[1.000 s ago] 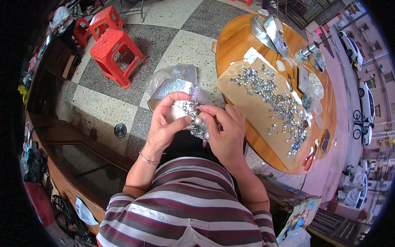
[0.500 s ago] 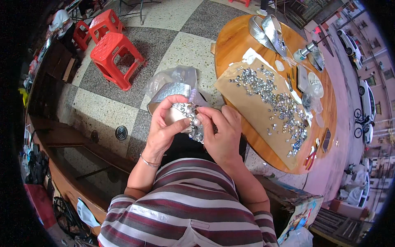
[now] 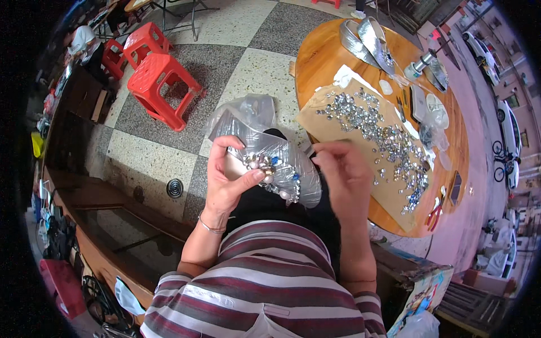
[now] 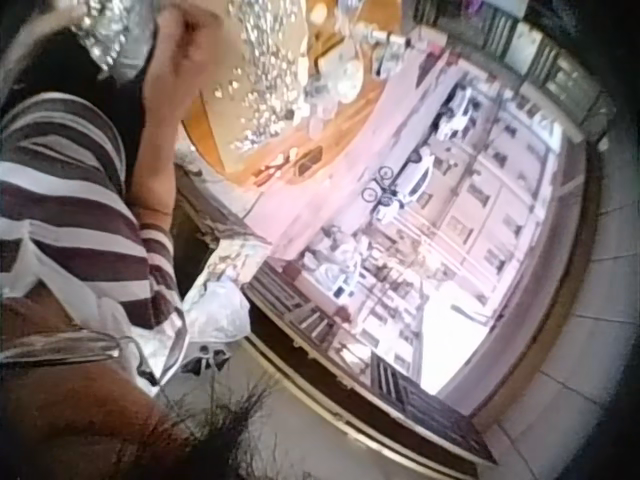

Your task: Applying decorative rhinestones and ornaments to the surface of high-heeled shoes.

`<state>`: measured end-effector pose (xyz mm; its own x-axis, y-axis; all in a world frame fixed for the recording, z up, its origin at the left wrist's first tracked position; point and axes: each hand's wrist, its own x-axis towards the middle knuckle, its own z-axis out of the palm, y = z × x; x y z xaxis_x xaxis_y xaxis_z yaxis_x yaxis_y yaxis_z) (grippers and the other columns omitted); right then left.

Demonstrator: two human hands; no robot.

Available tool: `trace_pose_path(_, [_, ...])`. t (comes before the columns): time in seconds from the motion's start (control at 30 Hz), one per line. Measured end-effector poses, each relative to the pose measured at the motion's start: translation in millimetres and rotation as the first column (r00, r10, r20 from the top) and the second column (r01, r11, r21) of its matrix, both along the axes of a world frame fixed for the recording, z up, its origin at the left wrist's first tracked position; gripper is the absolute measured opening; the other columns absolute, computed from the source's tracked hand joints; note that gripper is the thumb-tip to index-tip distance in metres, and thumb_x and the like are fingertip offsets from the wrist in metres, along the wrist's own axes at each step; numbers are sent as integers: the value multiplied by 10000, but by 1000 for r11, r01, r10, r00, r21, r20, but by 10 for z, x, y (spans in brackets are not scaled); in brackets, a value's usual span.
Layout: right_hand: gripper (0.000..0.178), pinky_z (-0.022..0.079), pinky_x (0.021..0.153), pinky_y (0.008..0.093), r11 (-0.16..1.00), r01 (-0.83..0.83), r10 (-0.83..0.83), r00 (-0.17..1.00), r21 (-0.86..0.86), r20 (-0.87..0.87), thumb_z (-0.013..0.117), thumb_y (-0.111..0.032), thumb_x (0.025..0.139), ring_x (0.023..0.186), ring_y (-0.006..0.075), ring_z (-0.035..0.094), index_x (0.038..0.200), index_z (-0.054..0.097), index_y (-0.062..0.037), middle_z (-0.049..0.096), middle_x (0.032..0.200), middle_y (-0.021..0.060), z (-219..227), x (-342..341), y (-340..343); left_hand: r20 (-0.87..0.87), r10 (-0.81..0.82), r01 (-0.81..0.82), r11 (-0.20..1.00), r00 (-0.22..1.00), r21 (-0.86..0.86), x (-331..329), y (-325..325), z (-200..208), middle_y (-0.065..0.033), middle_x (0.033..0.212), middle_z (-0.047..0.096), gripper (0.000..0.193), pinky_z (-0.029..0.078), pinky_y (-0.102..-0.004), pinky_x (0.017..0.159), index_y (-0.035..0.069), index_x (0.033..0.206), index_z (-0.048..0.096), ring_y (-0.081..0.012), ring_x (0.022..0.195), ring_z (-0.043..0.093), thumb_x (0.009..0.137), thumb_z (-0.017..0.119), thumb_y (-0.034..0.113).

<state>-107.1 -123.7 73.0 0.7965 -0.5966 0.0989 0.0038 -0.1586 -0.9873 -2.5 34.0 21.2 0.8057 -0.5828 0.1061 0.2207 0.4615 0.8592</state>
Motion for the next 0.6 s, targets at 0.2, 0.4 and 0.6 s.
trace_pose_path(0.2, [219,456,647,234,972,-210,209,978,-103,-25,643,-49,776,731,100,580,978,580,7,619,845,51,-260,-56,-291,103,-62,72,993,993,-94,-53,-136,-1,-35,954,478,471,440,-232,750,62,1026,421,-103,859,521,685,719,-65])
trace_pose_path(0.4, [276,465,621,260,872,-471,477,879,-136,14,687,-65,695,703,135,612,940,588,18,632,784,72,-306,-133,-365,182,-120,133,989,976,-61,-103,-241,43,-41,951,474,465,433,-231,732,59,1024,416,-102,850,514,687,709,-73])
trace_pose_path(0.6, [267,462,589,275,890,-422,441,893,-175,91,679,-47,668,638,171,622,915,603,19,628,735,90,-207,-189,-384,286,-118,110,993,951,44,-137,-313,285,-38,962,475,463,430,-227,751,58,1008,441,-98,874,506,670,736,-57])
